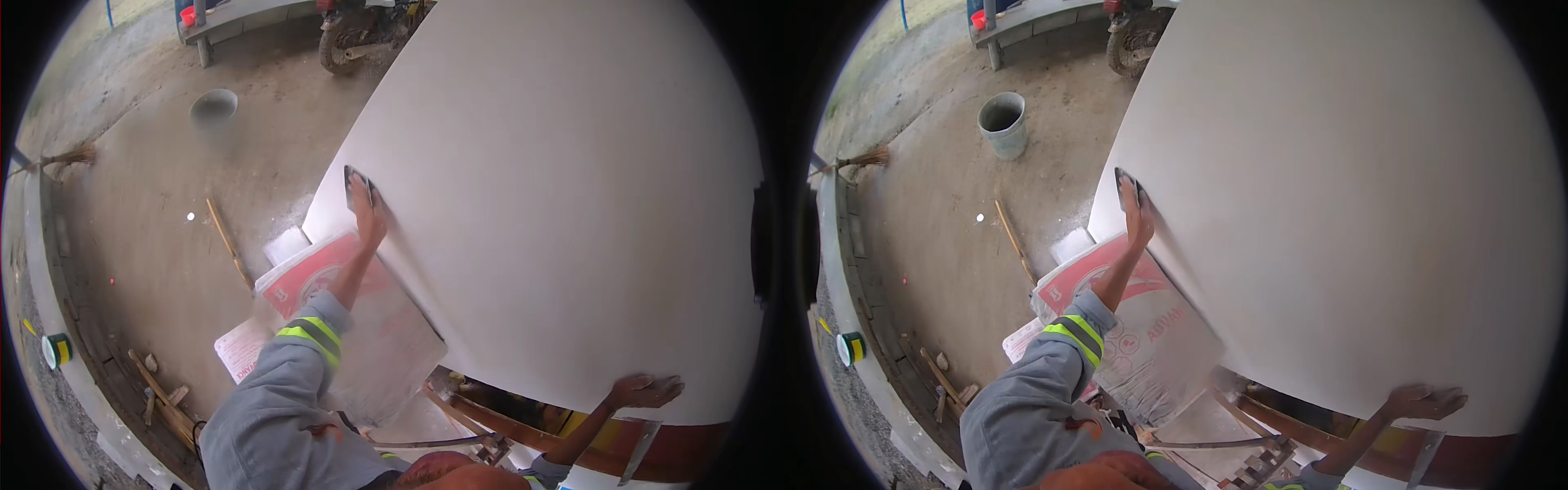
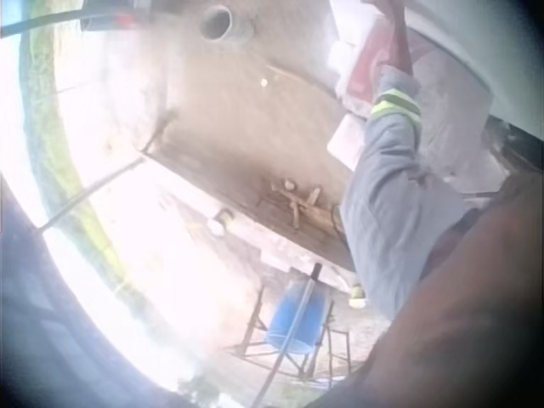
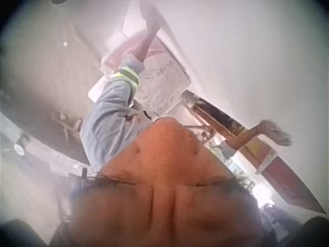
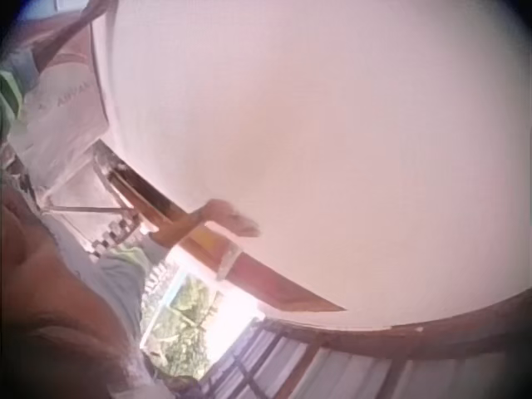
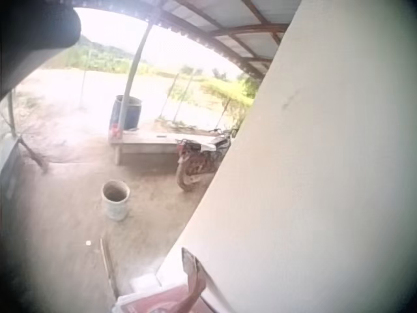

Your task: The person sands a wall surface with sandpaper and uses a putty knife to scrape the corner of the wall.

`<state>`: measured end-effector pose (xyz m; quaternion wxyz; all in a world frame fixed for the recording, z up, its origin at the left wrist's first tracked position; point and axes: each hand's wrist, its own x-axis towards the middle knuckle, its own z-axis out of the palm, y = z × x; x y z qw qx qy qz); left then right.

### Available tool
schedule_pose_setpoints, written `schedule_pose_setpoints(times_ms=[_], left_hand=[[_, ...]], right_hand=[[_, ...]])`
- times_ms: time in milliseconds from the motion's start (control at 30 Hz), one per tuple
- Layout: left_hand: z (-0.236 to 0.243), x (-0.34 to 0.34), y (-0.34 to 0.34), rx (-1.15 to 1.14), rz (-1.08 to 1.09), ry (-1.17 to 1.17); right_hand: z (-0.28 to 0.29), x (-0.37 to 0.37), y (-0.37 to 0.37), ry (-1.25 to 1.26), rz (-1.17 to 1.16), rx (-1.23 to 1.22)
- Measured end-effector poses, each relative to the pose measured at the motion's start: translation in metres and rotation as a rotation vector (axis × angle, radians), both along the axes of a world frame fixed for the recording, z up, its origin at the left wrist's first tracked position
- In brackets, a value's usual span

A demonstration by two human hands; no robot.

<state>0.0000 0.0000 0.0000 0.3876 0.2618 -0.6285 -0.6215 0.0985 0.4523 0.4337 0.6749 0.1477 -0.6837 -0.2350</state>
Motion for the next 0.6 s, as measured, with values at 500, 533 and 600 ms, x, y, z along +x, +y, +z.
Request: schedule_pose_setpoints(times_ms=[500,533,600], left_hand=[[0.156,-0.021,-0.017,-0.079,0.222,0.17],[0.076,-0.004,0.004,-0.085,0.174,0.115],[0.057,0.035,0.099,-0.096,0.007,0.063]], right_hand=[[0.018,0.015,0.015,0.028,-0.002,0.0],[0.017,0.014,0.009,0.013,0.011,0.01],[0.014,0.012,0.009,0.002,-0.009,0.035]])
